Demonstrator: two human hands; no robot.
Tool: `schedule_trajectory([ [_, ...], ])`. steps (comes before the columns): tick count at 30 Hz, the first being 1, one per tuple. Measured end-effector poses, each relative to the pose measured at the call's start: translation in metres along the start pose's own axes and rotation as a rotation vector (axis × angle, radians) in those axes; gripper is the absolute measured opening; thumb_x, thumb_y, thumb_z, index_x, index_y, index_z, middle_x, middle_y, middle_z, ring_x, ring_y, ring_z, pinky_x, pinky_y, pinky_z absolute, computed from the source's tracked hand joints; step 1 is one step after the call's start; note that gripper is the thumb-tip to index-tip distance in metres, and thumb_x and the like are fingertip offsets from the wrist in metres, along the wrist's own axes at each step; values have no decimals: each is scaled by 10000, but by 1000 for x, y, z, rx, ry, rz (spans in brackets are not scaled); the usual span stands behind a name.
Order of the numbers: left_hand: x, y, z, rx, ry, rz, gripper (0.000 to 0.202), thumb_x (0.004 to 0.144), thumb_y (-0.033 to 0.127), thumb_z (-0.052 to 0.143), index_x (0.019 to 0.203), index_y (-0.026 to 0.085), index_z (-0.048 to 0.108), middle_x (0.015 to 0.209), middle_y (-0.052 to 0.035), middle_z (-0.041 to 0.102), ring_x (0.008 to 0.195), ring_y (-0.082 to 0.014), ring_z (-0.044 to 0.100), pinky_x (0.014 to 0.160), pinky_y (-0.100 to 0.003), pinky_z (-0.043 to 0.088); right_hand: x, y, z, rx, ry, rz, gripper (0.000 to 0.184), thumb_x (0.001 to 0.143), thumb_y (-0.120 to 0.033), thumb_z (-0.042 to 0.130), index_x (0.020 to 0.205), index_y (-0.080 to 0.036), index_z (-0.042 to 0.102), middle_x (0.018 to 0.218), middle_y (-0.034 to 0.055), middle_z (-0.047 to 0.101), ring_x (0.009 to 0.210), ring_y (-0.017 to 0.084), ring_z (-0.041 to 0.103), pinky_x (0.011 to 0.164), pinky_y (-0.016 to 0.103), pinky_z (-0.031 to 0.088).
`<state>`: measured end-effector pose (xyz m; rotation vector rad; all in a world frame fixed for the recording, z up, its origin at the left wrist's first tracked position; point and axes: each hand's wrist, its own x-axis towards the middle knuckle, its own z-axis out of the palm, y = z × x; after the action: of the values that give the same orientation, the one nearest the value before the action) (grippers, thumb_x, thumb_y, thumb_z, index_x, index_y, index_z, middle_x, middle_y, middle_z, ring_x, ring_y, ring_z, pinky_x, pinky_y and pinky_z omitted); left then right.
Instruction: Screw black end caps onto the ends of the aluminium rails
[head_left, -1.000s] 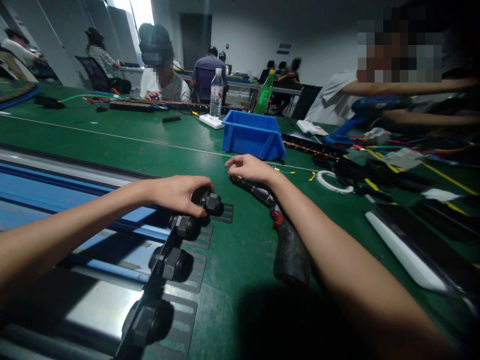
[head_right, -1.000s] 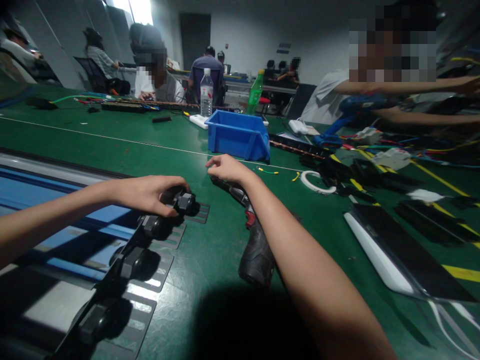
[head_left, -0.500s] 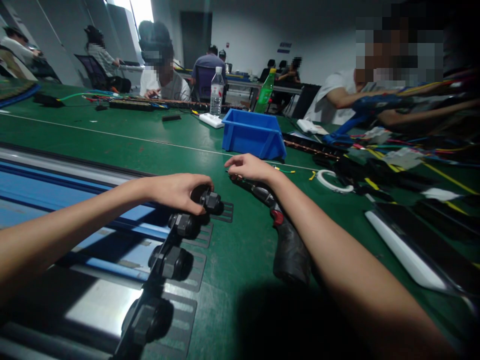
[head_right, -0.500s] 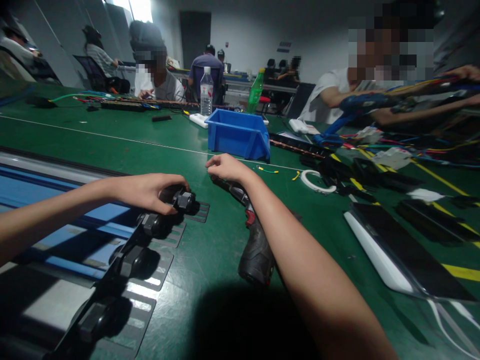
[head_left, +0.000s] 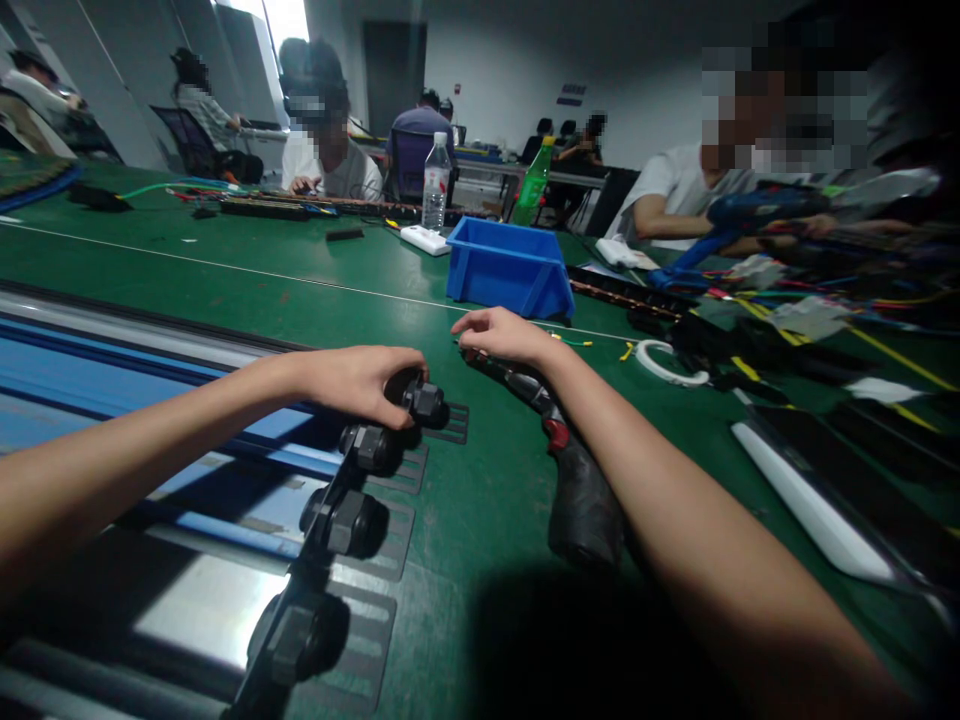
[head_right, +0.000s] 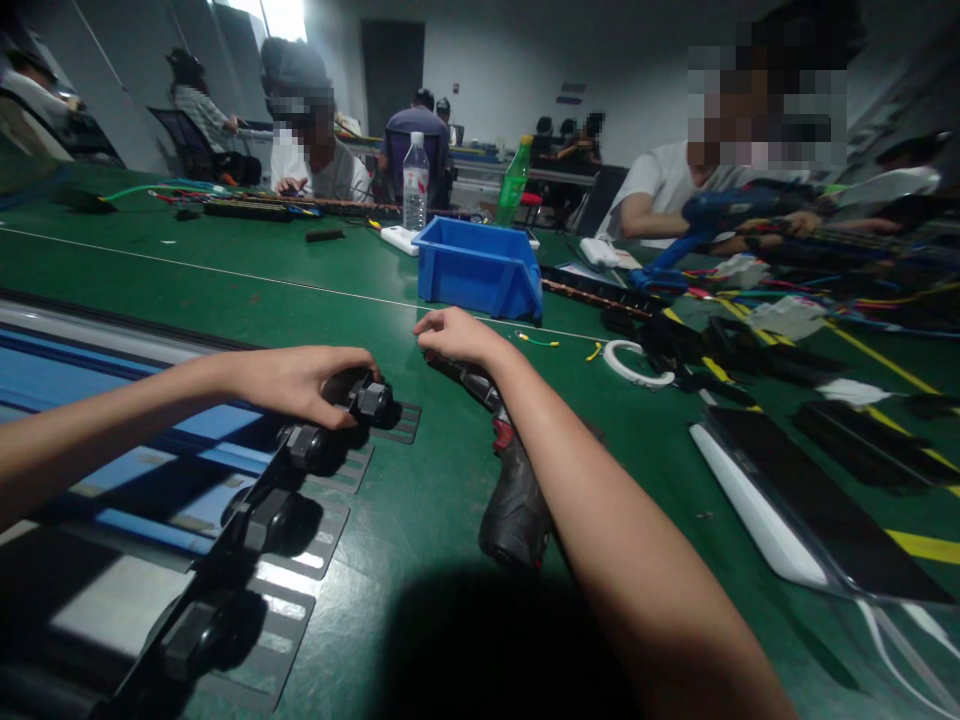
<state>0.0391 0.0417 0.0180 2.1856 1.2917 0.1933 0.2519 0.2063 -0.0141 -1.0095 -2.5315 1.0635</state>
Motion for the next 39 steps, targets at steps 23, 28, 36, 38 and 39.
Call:
schedule_trajectory([
  [23,-3,1,-2,72,17,-18,573,757,436,711,1211,127,545,997,-78,670,828,-212,613,669,-268,415,-205,-37,-1,-616,339,196,376,967,-545,523,800,-248,683,652,23,663,574,212,590,550,335,352],
  [28,-3,0,0,65,13,-13,552,768,422,701,1210,134,539,1005,-71,660,844,-209,609,677,-262,414,-233,-21,13,-403,188,524,689,925,-779,374,591,-223,607,569,83,638,540,244,621,537,349,412],
  [36,-2,3,2,99,11,-36,539,778,445,694,1204,159,529,969,-48,649,818,-201,598,654,-255,403,-231,-17,20,107,-2,563,717,851,-852,445,676,-180,625,612,61,674,440,152,586,465,271,440],
  [38,-3,4,2,115,14,-41,525,785,447,684,1199,163,530,982,-53,651,831,-207,601,659,-257,403,-232,-20,21,72,27,579,693,849,-854,446,733,-194,621,621,50,678,457,168,601,475,289,452],
  [39,-3,4,2,121,14,-45,520,787,447,678,1197,163,531,990,-57,651,839,-210,603,663,-259,403,-234,-21,22,26,39,585,694,854,-857,428,741,-200,620,627,51,682,480,182,617,495,304,462],
])
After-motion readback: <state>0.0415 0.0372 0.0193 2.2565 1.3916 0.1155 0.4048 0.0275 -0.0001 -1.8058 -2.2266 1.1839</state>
